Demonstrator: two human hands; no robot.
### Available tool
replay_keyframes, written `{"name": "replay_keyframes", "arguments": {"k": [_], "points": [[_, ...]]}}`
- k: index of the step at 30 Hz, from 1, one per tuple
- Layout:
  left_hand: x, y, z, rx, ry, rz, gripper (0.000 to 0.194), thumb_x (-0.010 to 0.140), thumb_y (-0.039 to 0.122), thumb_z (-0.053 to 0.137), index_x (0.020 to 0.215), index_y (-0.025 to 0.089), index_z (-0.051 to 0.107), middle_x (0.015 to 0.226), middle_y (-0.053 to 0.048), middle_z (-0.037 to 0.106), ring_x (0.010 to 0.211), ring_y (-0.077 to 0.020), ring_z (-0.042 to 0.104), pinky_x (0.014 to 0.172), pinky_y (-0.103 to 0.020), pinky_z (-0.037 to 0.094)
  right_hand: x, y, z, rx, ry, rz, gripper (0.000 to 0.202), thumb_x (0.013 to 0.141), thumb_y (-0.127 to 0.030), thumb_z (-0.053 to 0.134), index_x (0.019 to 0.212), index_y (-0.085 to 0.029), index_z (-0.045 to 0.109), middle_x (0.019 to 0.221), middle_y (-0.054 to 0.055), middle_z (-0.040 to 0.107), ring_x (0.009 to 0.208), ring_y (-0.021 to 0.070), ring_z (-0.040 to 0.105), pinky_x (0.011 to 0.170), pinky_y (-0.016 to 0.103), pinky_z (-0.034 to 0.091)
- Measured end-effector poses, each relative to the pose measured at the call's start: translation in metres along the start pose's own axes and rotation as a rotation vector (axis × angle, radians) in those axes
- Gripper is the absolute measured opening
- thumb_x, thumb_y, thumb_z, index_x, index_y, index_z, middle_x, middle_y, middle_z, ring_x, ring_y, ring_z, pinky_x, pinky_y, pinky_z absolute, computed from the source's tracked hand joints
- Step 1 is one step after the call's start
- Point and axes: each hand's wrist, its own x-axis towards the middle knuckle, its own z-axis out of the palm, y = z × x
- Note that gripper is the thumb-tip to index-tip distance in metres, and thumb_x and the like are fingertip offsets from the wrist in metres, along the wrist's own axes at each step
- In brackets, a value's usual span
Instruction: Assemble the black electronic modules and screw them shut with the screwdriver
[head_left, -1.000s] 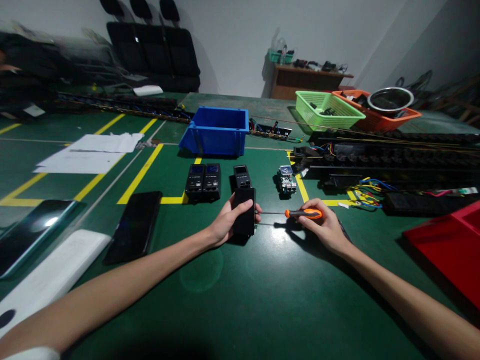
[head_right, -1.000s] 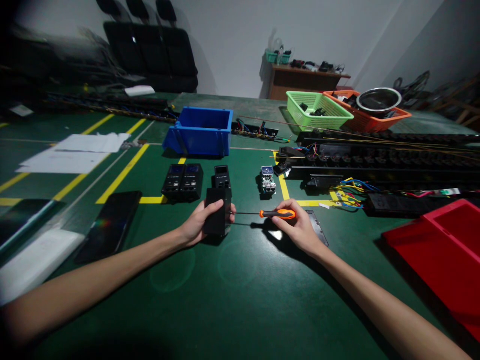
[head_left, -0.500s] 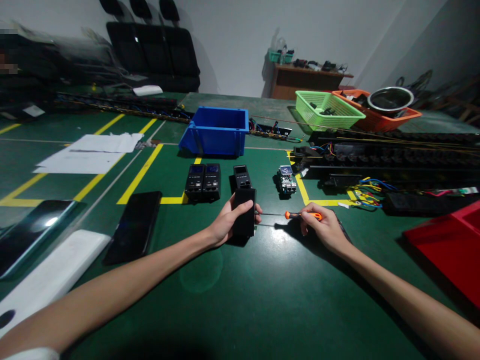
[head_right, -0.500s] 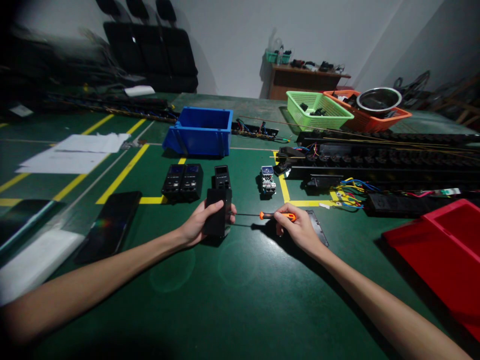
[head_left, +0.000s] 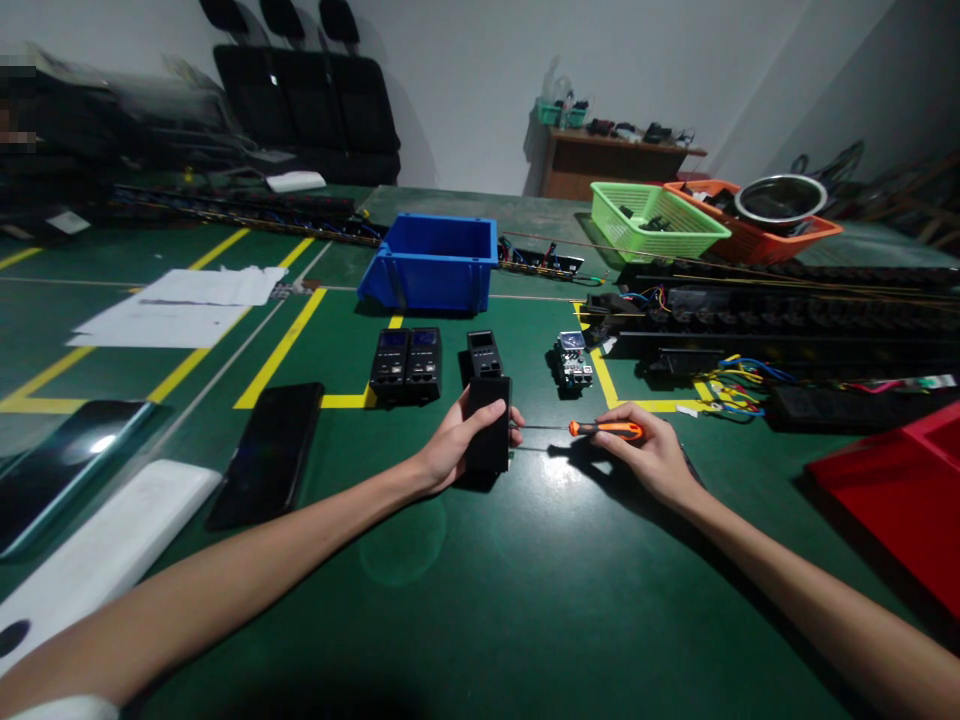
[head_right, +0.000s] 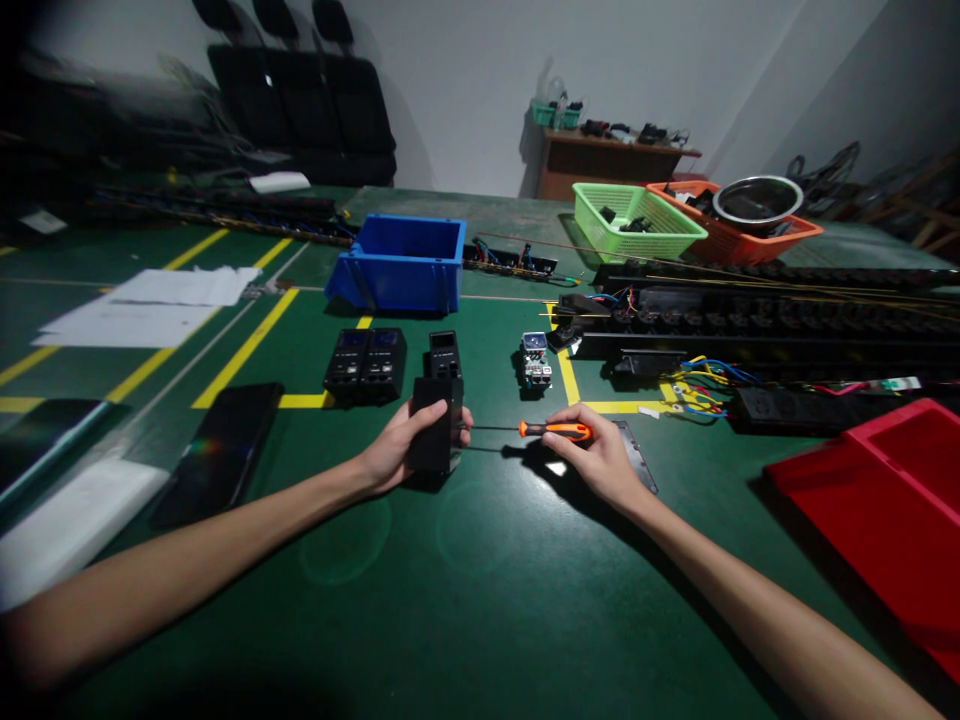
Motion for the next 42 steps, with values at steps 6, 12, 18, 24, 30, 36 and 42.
{"name": "replay_keyframes", "arguments": {"k": [6, 12, 18, 24, 30, 36, 42], "points": [[-0.0008, -0.0008, 0.0005, 0.002, -0.01, 0.0, 0.043, 0.083, 0.042, 0.067, 0.112, 0.018, 0.046, 0.104, -0.009, 0.061, 0.081, -0.0192, 0.064, 0.056, -0.029, 0.057, 0.0006, -0.0025, 0.0003, 0.047, -0.039, 0.023, 0.025, 0.084, -0.042, 0.066, 0.083, -0.018, 0.061, 0.063, -0.001, 0.062, 0.059, 0.0147, 0.058, 0.06, 0.027, 0.044], [-0.0013, 0.0, 0.0011, 0.031, -0.012, 0.02, 0.042, 0.084, 0.042, 0.067, 0.111, 0.017, 0.047, 0.103, -0.01, 0.061, 0.082, -0.0193, 0.064, 0.055, -0.027, 0.055, 0.0014, -0.0027, 0.0012, 0.007, -0.064, 0.012, 0.024, 0.087, -0.041, 0.061, 0.078, -0.019, 0.059, 0.062, -0.001, 0.061, 0.058, 0.0139, 0.057, 0.061, 0.027, 0.043], [-0.0016, -0.0002, 0.0005, 0.02, -0.024, 0.011, 0.039, 0.086, 0.041, 0.064, 0.112, 0.017, 0.046, 0.105, -0.01, 0.059, 0.083, -0.0193, 0.063, 0.056, -0.028, 0.056, 0.0007, -0.0009, 0.0004, -0.057, 0.006, -0.084, 0.027, 0.076, -0.036, 0.073, 0.092, -0.021, 0.058, 0.087, 0.002, 0.063, 0.076, 0.0168, 0.06, 0.068, 0.028, 0.047], [-0.0015, -0.0001, 0.0011, 0.02, -0.023, 0.017, 0.041, 0.085, 0.042, 0.065, 0.113, 0.018, 0.045, 0.104, -0.01, 0.06, 0.082, -0.0194, 0.063, 0.054, -0.027, 0.055, 0.0003, 0.0021, -0.0012, -0.109, 0.032, -0.067, 0.027, 0.077, -0.042, 0.072, 0.088, -0.019, 0.064, 0.086, 0.003, 0.064, 0.075, 0.0173, 0.06, 0.065, 0.028, 0.045], [-0.0022, 0.0011, 0.0023, 0.018, -0.01, 0.011, 0.045, 0.083, 0.043, 0.068, 0.112, 0.017, 0.046, 0.103, -0.01, 0.062, 0.081, -0.0192, 0.065, 0.056, -0.026, 0.054, 0.0001, -0.0009, -0.0001, 0.01, -0.008, 0.015, 0.027, 0.077, -0.042, 0.072, 0.089, -0.019, 0.063, 0.077, 0.002, 0.066, 0.069, 0.018, 0.064, 0.062, 0.028, 0.049], [-0.0022, 0.0016, 0.0026, 0.028, -0.007, 0.014, 0.044, 0.083, 0.042, 0.068, 0.111, 0.017, 0.046, 0.103, -0.01, 0.063, 0.081, -0.0184, 0.065, 0.059, -0.027, 0.054, 0.0001, -0.0043, 0.0017, 0.05, -0.027, 0.053, 0.025, 0.079, -0.042, 0.07, 0.084, -0.019, 0.062, 0.069, 0.0, 0.064, 0.061, 0.0156, 0.062, 0.058, 0.027, 0.051], [-0.0021, 0.0012, 0.0026, 0.039, -0.019, 0.011, 0.044, 0.083, 0.043, 0.068, 0.111, 0.017, 0.046, 0.105, -0.01, 0.061, 0.083, -0.0193, 0.064, 0.056, -0.028, 0.055, 0.0014, -0.0013, 0.0011, -0.058, 0.014, -0.027, 0.025, 0.078, -0.04, 0.071, 0.088, -0.02, 0.062, 0.083, 0.001, 0.064, 0.073, 0.0166, 0.063, 0.068, 0.029, 0.05]]}}
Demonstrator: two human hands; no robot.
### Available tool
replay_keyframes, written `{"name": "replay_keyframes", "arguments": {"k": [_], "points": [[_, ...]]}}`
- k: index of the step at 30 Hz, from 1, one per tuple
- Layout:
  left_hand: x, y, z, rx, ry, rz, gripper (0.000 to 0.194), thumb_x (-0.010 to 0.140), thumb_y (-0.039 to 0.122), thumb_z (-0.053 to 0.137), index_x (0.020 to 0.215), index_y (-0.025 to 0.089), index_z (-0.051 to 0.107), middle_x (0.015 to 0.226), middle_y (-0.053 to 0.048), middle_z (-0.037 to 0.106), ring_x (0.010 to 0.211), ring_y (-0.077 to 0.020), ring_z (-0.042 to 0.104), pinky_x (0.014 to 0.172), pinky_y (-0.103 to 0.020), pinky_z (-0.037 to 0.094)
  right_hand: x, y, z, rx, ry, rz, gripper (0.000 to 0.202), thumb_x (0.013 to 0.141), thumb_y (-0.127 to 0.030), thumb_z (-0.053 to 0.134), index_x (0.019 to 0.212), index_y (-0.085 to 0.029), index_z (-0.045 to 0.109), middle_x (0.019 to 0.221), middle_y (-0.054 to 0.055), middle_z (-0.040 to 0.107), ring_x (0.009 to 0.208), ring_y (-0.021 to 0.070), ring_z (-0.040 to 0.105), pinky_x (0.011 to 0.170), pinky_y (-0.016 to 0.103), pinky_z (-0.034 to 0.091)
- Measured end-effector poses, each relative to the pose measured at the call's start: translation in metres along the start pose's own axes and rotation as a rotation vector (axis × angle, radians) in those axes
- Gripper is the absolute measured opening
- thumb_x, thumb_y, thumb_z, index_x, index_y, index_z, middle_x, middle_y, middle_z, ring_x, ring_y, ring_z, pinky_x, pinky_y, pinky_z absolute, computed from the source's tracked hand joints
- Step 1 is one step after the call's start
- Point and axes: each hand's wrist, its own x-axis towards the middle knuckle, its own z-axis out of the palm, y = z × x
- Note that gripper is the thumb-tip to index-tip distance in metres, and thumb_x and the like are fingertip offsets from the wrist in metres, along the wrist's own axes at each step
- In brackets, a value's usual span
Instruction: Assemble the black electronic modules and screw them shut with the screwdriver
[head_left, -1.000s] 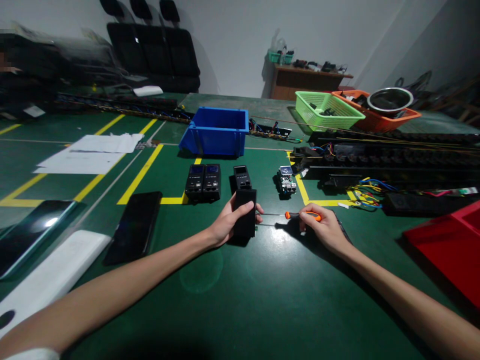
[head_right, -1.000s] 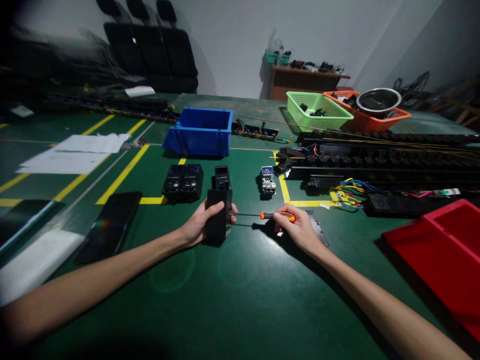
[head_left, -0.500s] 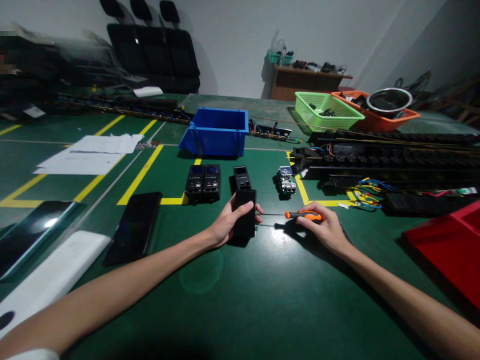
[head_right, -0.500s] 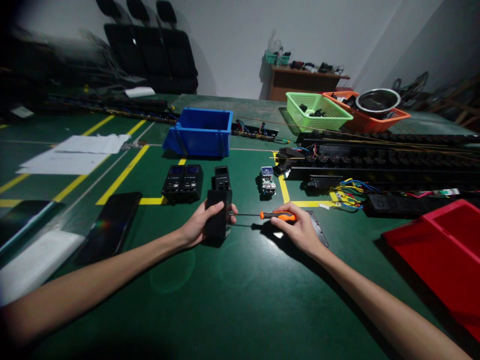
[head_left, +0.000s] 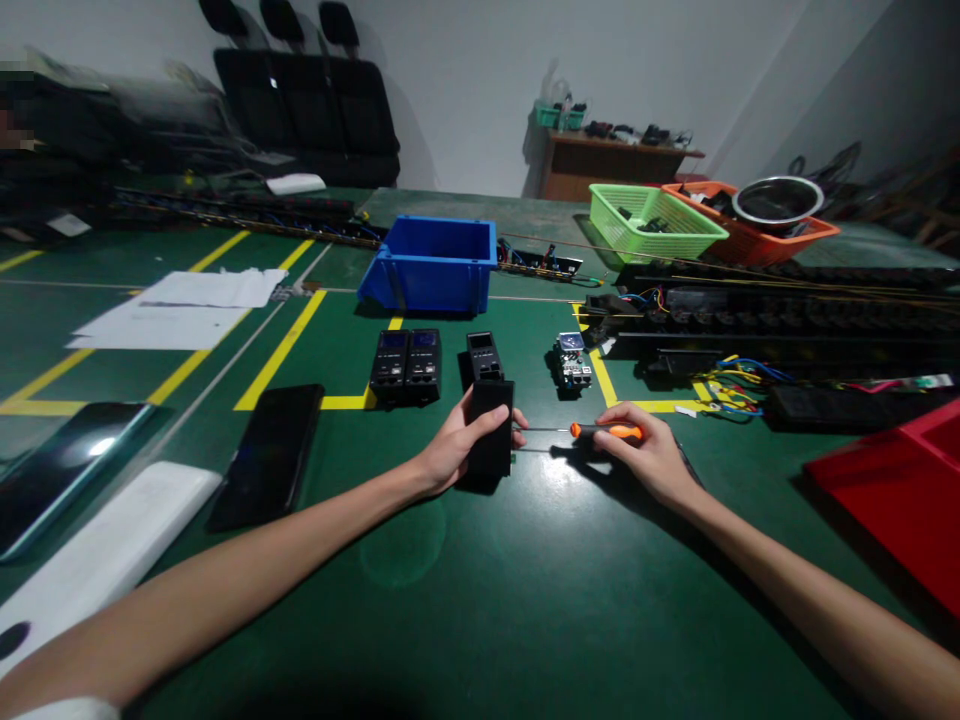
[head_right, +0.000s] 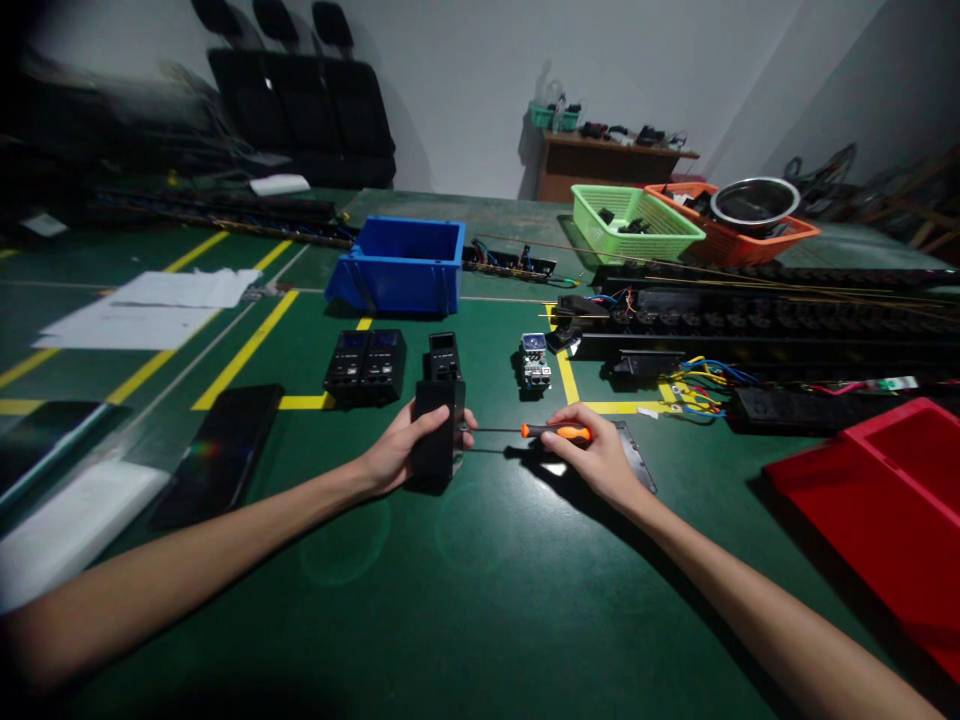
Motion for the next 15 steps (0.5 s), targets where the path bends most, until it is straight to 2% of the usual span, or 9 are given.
{"name": "replay_keyframes", "arguments": {"k": [4, 15], "points": [[0.0003, -0.0001, -0.0005, 0.007, -0.006, 0.005, 0.042, 0.085, 0.042, 0.066, 0.112, 0.018, 0.045, 0.106, -0.01, 0.06, 0.084, -0.0199, 0.063, 0.056, -0.029, 0.056, 0.0001, -0.0003, -0.0011, -0.055, -0.01, -0.073, 0.024, 0.075, -0.037, 0.074, 0.088, -0.02, 0.062, 0.088, 0.002, 0.064, 0.08, 0.0178, 0.061, 0.073, 0.03, 0.048], [0.0002, 0.0015, 0.0017, -0.016, 0.016, 0.004, 0.044, 0.081, 0.041, 0.07, 0.11, 0.016, 0.047, 0.101, -0.01, 0.063, 0.079, -0.0184, 0.065, 0.058, -0.026, 0.054, -0.0015, 0.0001, -0.0011, 0.004, -0.021, 0.0, 0.027, 0.076, -0.043, 0.073, 0.086, -0.019, 0.065, 0.08, 0.003, 0.065, 0.069, 0.017, 0.061, 0.06, 0.028, 0.047]]}}
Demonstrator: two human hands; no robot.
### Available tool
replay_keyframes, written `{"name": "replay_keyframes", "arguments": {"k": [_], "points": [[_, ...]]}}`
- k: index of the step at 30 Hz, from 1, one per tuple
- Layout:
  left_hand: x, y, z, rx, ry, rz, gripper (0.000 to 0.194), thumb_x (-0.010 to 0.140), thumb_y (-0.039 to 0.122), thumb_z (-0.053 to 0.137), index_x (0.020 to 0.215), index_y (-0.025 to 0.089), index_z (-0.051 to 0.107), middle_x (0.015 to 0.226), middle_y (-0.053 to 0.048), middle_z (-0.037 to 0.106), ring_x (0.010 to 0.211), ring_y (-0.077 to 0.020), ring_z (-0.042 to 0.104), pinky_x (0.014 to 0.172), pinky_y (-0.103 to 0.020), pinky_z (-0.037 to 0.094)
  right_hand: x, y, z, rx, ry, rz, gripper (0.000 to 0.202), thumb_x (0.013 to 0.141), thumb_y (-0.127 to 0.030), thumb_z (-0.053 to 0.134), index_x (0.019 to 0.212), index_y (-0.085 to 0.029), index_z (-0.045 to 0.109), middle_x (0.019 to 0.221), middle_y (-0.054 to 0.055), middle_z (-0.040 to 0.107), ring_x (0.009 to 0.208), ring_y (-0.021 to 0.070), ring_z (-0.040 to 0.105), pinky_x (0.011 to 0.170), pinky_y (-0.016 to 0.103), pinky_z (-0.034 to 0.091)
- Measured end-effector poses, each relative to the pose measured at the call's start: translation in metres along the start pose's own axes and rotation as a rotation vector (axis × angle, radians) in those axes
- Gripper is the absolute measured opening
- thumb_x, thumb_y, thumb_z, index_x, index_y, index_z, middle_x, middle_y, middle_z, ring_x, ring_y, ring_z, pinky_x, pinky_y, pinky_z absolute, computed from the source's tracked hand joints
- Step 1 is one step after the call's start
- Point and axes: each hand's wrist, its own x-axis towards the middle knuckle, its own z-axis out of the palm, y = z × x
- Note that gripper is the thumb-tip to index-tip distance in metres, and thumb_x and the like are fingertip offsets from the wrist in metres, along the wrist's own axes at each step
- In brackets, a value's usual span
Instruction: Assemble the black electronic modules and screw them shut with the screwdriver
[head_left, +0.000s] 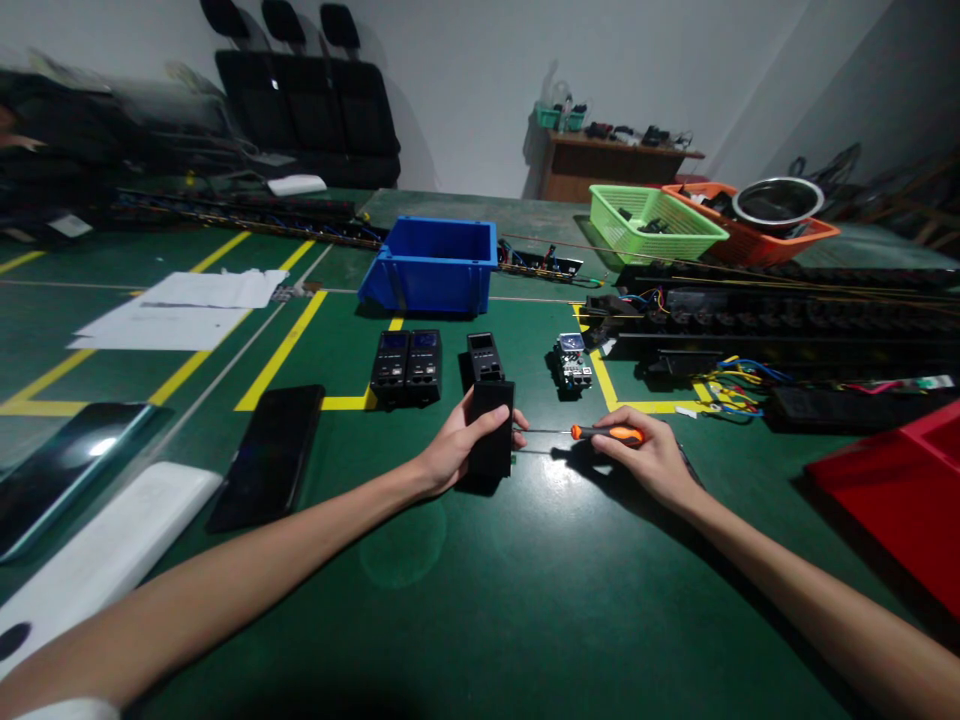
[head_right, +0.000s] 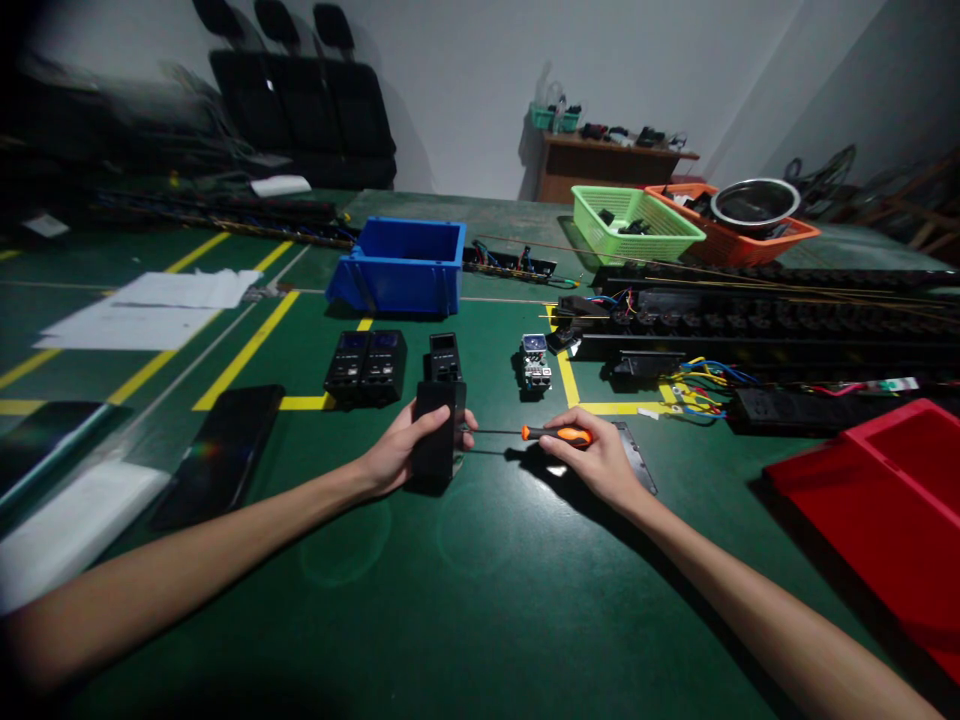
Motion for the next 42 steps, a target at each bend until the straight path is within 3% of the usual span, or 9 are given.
{"name": "replay_keyframes", "arguments": {"k": [6, 15, 18, 22, 25, 30, 36, 42], "points": [[-0.0004, 0.0002, -0.0003, 0.007, -0.009, 0.003, 0.045, 0.081, 0.04, 0.07, 0.111, 0.016, 0.046, 0.103, -0.011, 0.063, 0.08, -0.019, 0.066, 0.059, -0.027, 0.054, -0.0004, -0.004, 0.001, 0.091, -0.034, 0.082, 0.028, 0.077, -0.044, 0.072, 0.084, -0.018, 0.064, 0.07, 0.001, 0.064, 0.06, 0.015, 0.06, 0.056, 0.026, 0.047], [-0.0007, -0.0008, -0.0004, 0.022, -0.032, 0.007, 0.045, 0.081, 0.04, 0.07, 0.111, 0.017, 0.046, 0.105, -0.012, 0.062, 0.083, -0.0205, 0.065, 0.057, -0.028, 0.055, 0.0012, -0.0023, 0.002, 0.087, -0.063, 0.062, 0.029, 0.083, -0.045, 0.065, 0.072, -0.019, 0.06, 0.055, -0.002, 0.056, 0.051, 0.0132, 0.052, 0.054, 0.026, 0.041], [-0.0007, -0.0009, -0.0004, 0.023, -0.034, 0.017, 0.044, 0.081, 0.041, 0.07, 0.111, 0.017, 0.047, 0.105, -0.012, 0.062, 0.083, -0.0206, 0.065, 0.056, -0.028, 0.055, 0.0014, -0.0014, 0.0021, 0.081, -0.057, 0.057, 0.027, 0.083, -0.045, 0.065, 0.075, -0.019, 0.06, 0.057, -0.002, 0.056, 0.052, 0.0136, 0.053, 0.054, 0.026, 0.042], [-0.0008, -0.0002, -0.0005, 0.029, -0.021, 0.012, 0.044, 0.081, 0.041, 0.07, 0.11, 0.016, 0.047, 0.104, -0.012, 0.062, 0.082, -0.0205, 0.066, 0.058, -0.028, 0.056, 0.0012, -0.0006, 0.0008, 0.036, -0.01, 0.009, 0.025, 0.077, -0.041, 0.071, 0.088, -0.021, 0.06, 0.076, 0.001, 0.062, 0.065, 0.0161, 0.059, 0.06, 0.027, 0.047], [-0.0007, 0.0, -0.0013, 0.024, -0.016, 0.004, 0.043, 0.083, 0.042, 0.068, 0.111, 0.017, 0.047, 0.106, -0.012, 0.062, 0.084, -0.021, 0.065, 0.056, -0.028, 0.055, 0.0007, -0.0011, 0.0, -0.015, -0.001, -0.026, 0.025, 0.074, -0.039, 0.073, 0.087, -0.021, 0.061, 0.082, 0.002, 0.062, 0.071, 0.0166, 0.059, 0.064, 0.028, 0.047], [-0.0005, -0.0009, -0.0016, 0.018, -0.017, 0.001, 0.043, 0.083, 0.041, 0.068, 0.111, 0.017, 0.047, 0.107, -0.012, 0.061, 0.084, -0.0208, 0.065, 0.057, -0.027, 0.055, -0.0004, -0.0033, 0.001, 0.08, -0.034, 0.083, 0.026, 0.078, -0.042, 0.07, 0.085, -0.019, 0.061, 0.068, 0.0, 0.062, 0.059, 0.0148, 0.058, 0.057, 0.027, 0.045], [-0.0013, -0.001, -0.0005, -0.002, -0.034, 0.009, 0.044, 0.084, 0.042, 0.066, 0.114, 0.018, 0.045, 0.108, -0.012, 0.061, 0.085, -0.0213, 0.065, 0.057, -0.029, 0.056, 0.0005, -0.0069, 0.0021, 0.118, -0.062, 0.069, 0.028, 0.083, -0.042, 0.066, 0.073, -0.018, 0.057, 0.052, -0.004, 0.053, 0.048, 0.011, 0.049, 0.051, 0.024, 0.037], [-0.0021, -0.0018, -0.0005, 0.014, -0.031, 0.032, 0.046, 0.081, 0.041, 0.07, 0.112, 0.016, 0.047, 0.107, -0.012, 0.062, 0.084, -0.0212, 0.066, 0.056, -0.027, 0.056, 0.0002, -0.0043, 0.0019, 0.121, -0.032, 0.056, 0.029, 0.084, -0.042, 0.065, 0.07, -0.018, 0.056, 0.05, -0.005, 0.051, 0.046, 0.0102, 0.047, 0.05, 0.024, 0.035]]}}
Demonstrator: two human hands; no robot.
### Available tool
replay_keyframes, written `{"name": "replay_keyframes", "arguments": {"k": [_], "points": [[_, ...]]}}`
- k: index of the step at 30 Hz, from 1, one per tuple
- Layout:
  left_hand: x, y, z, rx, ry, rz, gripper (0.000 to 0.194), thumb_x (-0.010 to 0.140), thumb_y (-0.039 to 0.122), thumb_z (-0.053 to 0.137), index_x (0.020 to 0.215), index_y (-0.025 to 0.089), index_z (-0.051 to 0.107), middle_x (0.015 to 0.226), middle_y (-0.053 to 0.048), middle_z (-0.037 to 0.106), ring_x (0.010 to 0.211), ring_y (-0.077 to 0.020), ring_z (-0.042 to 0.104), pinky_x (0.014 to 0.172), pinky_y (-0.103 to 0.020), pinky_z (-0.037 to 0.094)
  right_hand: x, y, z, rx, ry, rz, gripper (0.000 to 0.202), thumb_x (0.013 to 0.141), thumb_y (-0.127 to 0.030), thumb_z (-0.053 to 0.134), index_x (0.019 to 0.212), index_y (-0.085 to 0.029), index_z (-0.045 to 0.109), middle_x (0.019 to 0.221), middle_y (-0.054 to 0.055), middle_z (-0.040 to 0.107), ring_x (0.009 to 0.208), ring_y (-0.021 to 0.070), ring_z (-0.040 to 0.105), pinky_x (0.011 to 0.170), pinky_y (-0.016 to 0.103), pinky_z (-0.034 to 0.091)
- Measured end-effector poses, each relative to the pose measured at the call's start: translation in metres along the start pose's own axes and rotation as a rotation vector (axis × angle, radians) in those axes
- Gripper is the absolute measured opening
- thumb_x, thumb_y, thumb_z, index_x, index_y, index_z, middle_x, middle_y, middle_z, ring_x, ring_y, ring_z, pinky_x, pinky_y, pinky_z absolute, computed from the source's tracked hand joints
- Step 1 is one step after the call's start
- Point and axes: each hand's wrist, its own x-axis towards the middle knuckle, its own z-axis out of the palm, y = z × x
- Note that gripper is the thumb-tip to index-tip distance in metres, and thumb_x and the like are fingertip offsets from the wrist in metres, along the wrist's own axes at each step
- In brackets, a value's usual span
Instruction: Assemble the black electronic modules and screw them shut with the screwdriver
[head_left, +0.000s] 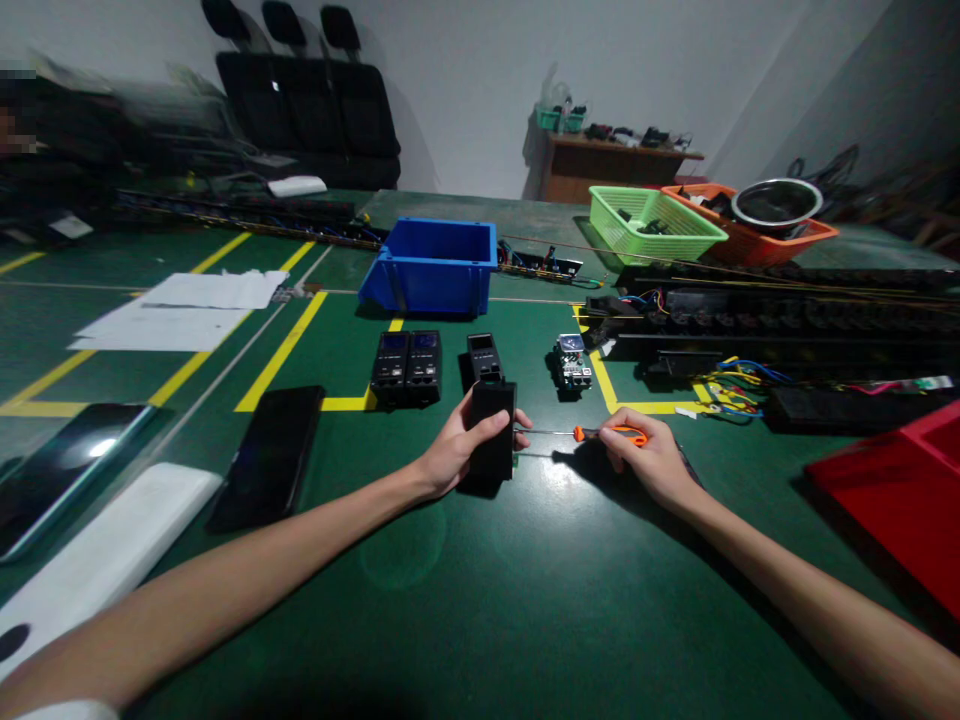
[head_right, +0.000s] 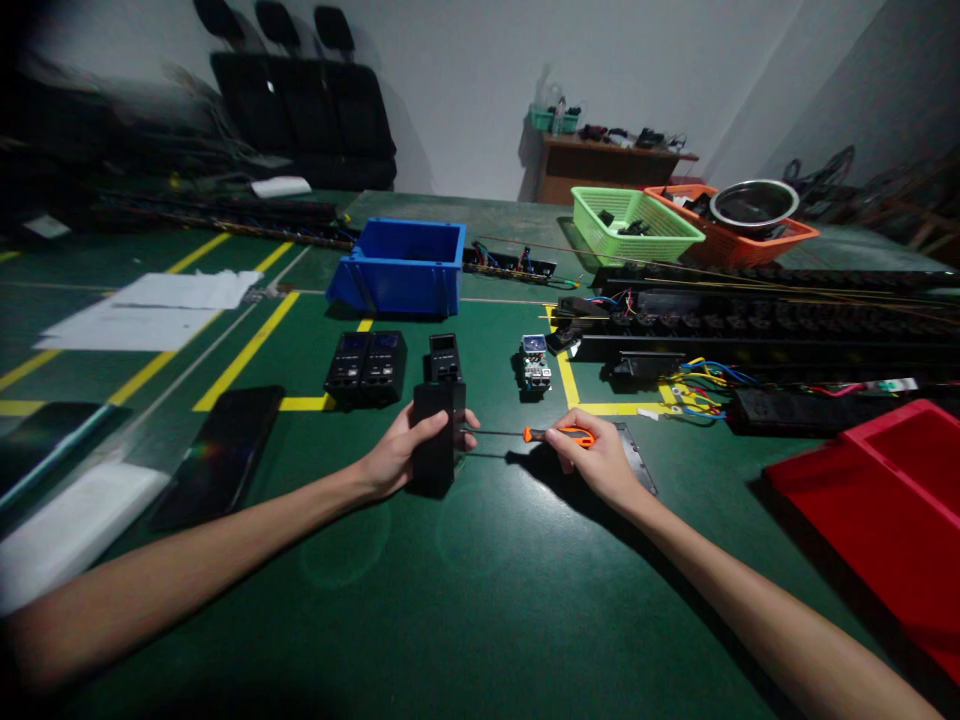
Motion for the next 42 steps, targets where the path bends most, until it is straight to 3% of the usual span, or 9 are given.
{"name": "replay_keyframes", "arguments": {"k": [9, 14, 19, 25, 31, 37, 42], "points": [[0.003, 0.0, -0.004, -0.166, 0.04, -0.055, 0.041, 0.086, 0.043, 0.064, 0.111, 0.012, 0.055, 0.104, -0.011, 0.064, 0.081, -0.0183, 0.067, 0.06, -0.025, 0.057, 0.002, 0.007, -0.001, -0.004, 0.122, -0.068, 0.022, 0.085, -0.039, 0.064, 0.08, -0.018, 0.059, 0.057, -0.003, 0.056, 0.055, 0.0121, 0.051, 0.058, 0.026, 0.039], [0.004, 0.0, -0.005, -0.186, 0.062, -0.088, 0.04, 0.086, 0.042, 0.064, 0.107, 0.01, 0.056, 0.096, -0.011, 0.064, 0.078, -0.0169, 0.066, 0.059, -0.025, 0.056, 0.003, 0.006, -0.001, -0.065, 0.133, -0.06, 0.021, 0.084, -0.038, 0.065, 0.094, -0.019, 0.063, 0.08, 0.002, 0.063, 0.072, 0.0167, 0.061, 0.069, 0.03, 0.046], [0.002, -0.005, -0.007, -0.123, 0.039, -0.049, 0.038, 0.086, 0.04, 0.063, 0.112, 0.015, 0.051, 0.099, -0.009, 0.062, 0.081, -0.0189, 0.064, 0.059, -0.03, 0.057, 0.003, 0.007, 0.0, -0.178, 0.123, -0.139, 0.016, 0.084, -0.032, 0.065, 0.095, -0.02, 0.065, 0.098, 0.005, 0.066, 0.092, 0.0209, 0.063, 0.084, 0.036, 0.047], [-0.002, -0.008, -0.006, 0.025, -0.104, 0.102, 0.055, 0.085, 0.035, 0.063, 0.133, 0.025, 0.038, 0.108, -0.009, 0.059, 0.093, -0.0228, 0.063, 0.073, -0.037, 0.056, 0.004, 0.009, 0.0, -0.24, 0.064, -0.179, 0.014, 0.084, -0.027, 0.064, 0.096, -0.02, 0.065, 0.098, 0.006, 0.066, 0.091, 0.0217, 0.063, 0.085, 0.038, 0.048], [-0.003, -0.006, -0.005, 0.327, -0.089, 0.284, 0.081, 0.076, 0.033, 0.075, 0.145, 0.026, 0.032, 0.111, -0.008, 0.056, 0.096, -0.0201, 0.059, 0.083, -0.034, 0.051, 0.005, 0.01, 0.0, -0.283, 0.006, -0.261, 0.011, 0.085, -0.021, 0.062, 0.095, -0.02, 0.066, 0.097, 0.006, 0.065, 0.094, 0.0222, 0.061, 0.086, 0.039, 0.046], [-0.009, -0.006, -0.002, 0.511, -0.096, 0.338, 0.069, 0.067, 0.031, 0.084, 0.124, 0.019, 0.046, 0.106, -0.008, 0.058, 0.09, -0.0189, 0.06, 0.081, -0.033, 0.052, 0.006, 0.012, 0.0, -0.306, -0.046, -0.316, 0.012, 0.086, -0.018, 0.059, 0.096, -0.021, 0.065, 0.098, 0.007, 0.064, 0.096, 0.0221, 0.059, 0.087, 0.04, 0.046], [-0.009, -0.012, -0.004, 0.721, -0.179, 0.692, 0.066, 0.06, 0.03, 0.088, 0.114, 0.02, 0.052, 0.107, -0.008, 0.059, 0.099, -0.0222, 0.058, 0.089, -0.039, 0.05, 0.006, 0.012, 0.0, -0.349, -0.073, -0.337, 0.012, 0.086, -0.017, 0.06, 0.094, -0.021, 0.068, 0.101, 0.007, 0.063, 0.099, 0.0227, 0.058, 0.09, 0.042, 0.044]]}}
